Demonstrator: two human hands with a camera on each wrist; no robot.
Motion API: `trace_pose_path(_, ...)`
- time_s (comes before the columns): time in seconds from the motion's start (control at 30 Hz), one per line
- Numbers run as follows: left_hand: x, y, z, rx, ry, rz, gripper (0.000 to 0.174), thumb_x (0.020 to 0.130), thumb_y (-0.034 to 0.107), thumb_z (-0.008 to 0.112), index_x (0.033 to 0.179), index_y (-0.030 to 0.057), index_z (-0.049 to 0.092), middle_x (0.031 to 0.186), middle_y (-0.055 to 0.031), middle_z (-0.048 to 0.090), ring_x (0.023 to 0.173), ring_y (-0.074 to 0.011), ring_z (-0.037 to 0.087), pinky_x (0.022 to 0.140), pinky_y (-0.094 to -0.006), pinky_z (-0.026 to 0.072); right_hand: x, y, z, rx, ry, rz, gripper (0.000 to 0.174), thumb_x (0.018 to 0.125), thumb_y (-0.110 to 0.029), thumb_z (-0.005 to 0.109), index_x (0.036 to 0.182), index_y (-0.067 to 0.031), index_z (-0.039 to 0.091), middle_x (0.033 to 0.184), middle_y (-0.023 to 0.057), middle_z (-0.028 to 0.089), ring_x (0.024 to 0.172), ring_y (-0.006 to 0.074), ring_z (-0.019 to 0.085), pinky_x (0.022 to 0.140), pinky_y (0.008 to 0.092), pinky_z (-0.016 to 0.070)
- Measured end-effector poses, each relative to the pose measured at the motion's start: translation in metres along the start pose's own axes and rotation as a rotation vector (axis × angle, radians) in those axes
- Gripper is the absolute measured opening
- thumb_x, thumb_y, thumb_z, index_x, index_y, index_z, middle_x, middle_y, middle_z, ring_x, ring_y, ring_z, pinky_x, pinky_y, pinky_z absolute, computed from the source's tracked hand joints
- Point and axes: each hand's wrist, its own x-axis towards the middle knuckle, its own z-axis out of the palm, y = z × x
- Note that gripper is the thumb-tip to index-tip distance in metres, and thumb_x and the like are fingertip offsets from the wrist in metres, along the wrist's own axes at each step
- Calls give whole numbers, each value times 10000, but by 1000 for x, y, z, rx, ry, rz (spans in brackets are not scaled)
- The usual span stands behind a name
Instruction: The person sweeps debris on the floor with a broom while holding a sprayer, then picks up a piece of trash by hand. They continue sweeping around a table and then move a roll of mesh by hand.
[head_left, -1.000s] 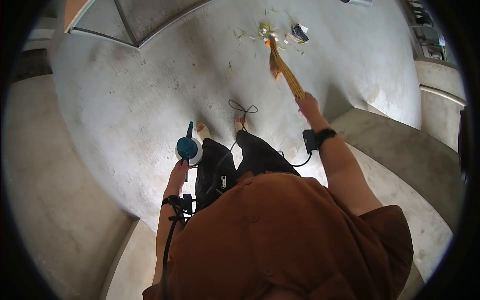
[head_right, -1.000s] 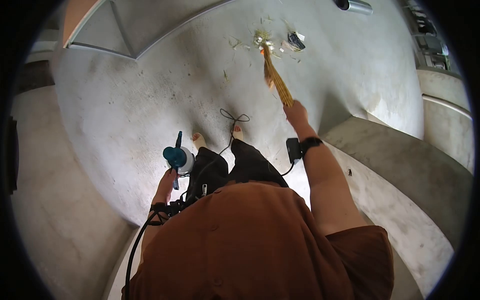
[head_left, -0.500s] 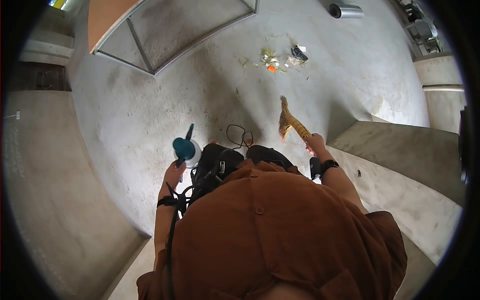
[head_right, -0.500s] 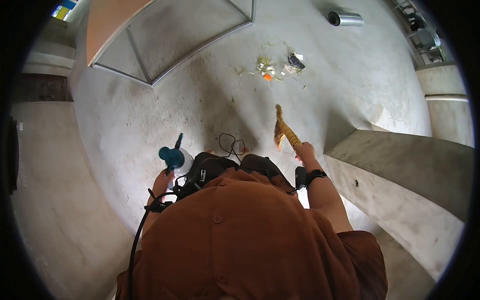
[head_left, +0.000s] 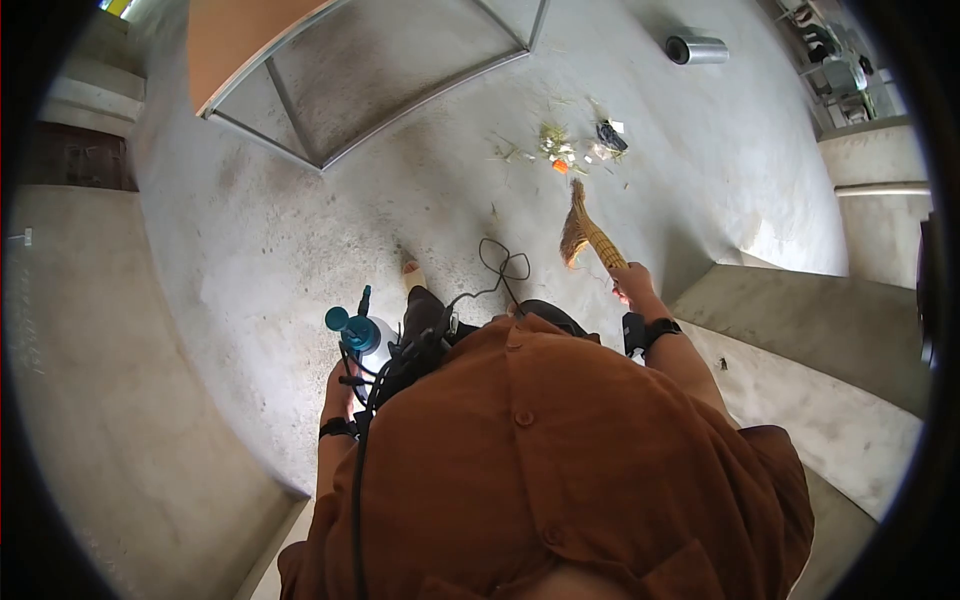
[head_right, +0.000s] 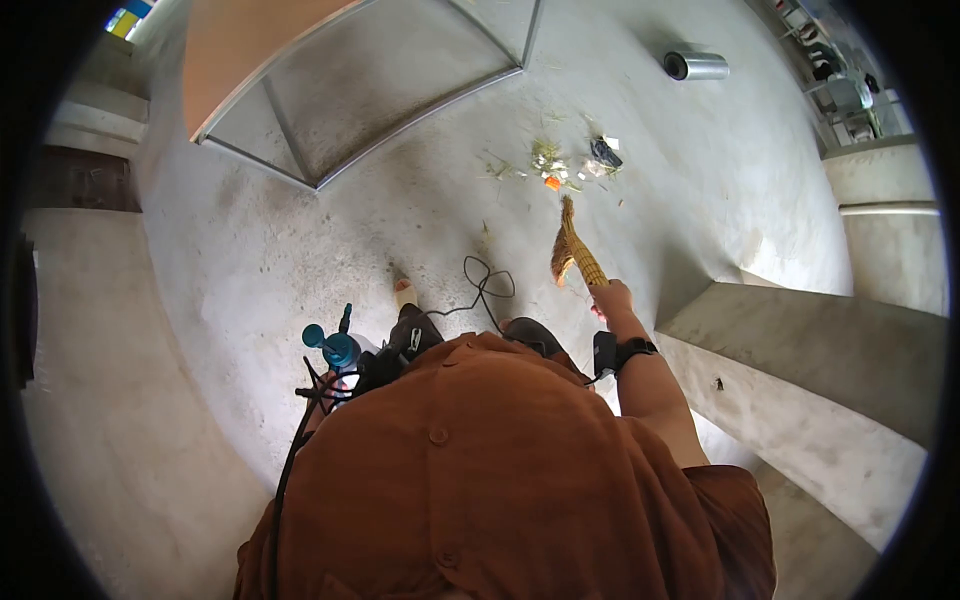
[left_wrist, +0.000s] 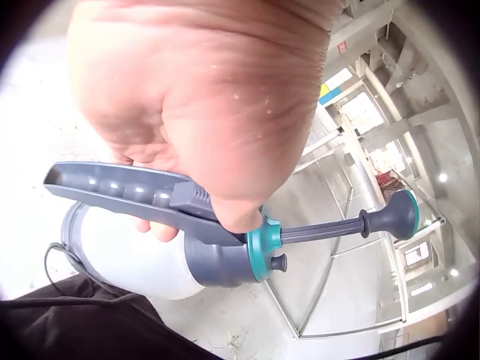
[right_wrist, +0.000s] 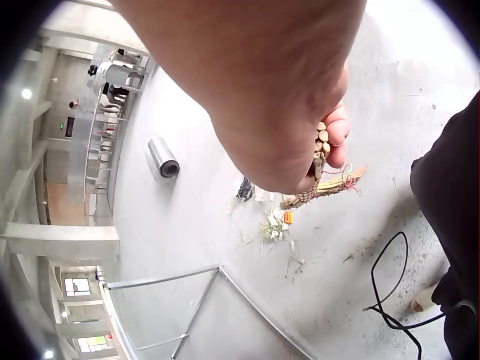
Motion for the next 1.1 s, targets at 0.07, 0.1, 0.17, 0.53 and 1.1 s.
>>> trace_pose_path(0.07, 48, -46, -34, -30, -72, -109, 320, 899, 353, 462, 928, 53, 569, 783, -26, 557, 735, -138, 511, 674, -271, 391, -3, -23, 20, -8, -33, -20, 183, 745, -162, 604, 785, 4, 539, 582, 54, 513, 444, 121, 491, 342, 261, 346)
trace_pose_path(0.1, 47, -40, -39, 37, -26, -97, 351, 888, 365, 470, 926, 30, 569, 788, -48, 580, 746, -150, 532, 693, -265, 396, 0, -32, 31, -21, -57, -30, 186, 744, -173, 608, 758, -3, 533, 575, 43, 503, 447, 116, 488, 346, 253, 343)
trace_pose_path(0.17, 59, -44, -57, -10, -6, -121, 420, 880, 422, 467, 917, 17, 568, 749, -60, 582, 709, -165, 539, 671, -285, 403, -10, -57, 52, -40, -83, -33, 190, 748, -179, 607, 759, -5, 532, 576, 37, 500, 448, 113, 487, 349, 248, 344)
trace_pose_path(0.53, 119, 28, -127, 226, -107, -388, 672, 846, 603, 357, 1035, -8, 565, 939, -133, 588, 858, -240, 524, 794, -373, 384, -81, -203, 164, -129, -248, -63, 253, 769, -222, 617, 917, -26, 558, 611, 13, 494, 464, 99, 485, 370, 228, 347)
trace_pose_path(1.1, 153, 27, -136, -255, 33, -263, 521, 909, 488, 400, 1148, 39, 510, 951, -56, 574, 865, -144, 508, 800, -285, 372, -86, -307, 393, -610, -812, -308, 301, 782, -195, 579, 1039, -54, 514, 806, 85, 597, 657, 155, 618, 513, 307, 504)
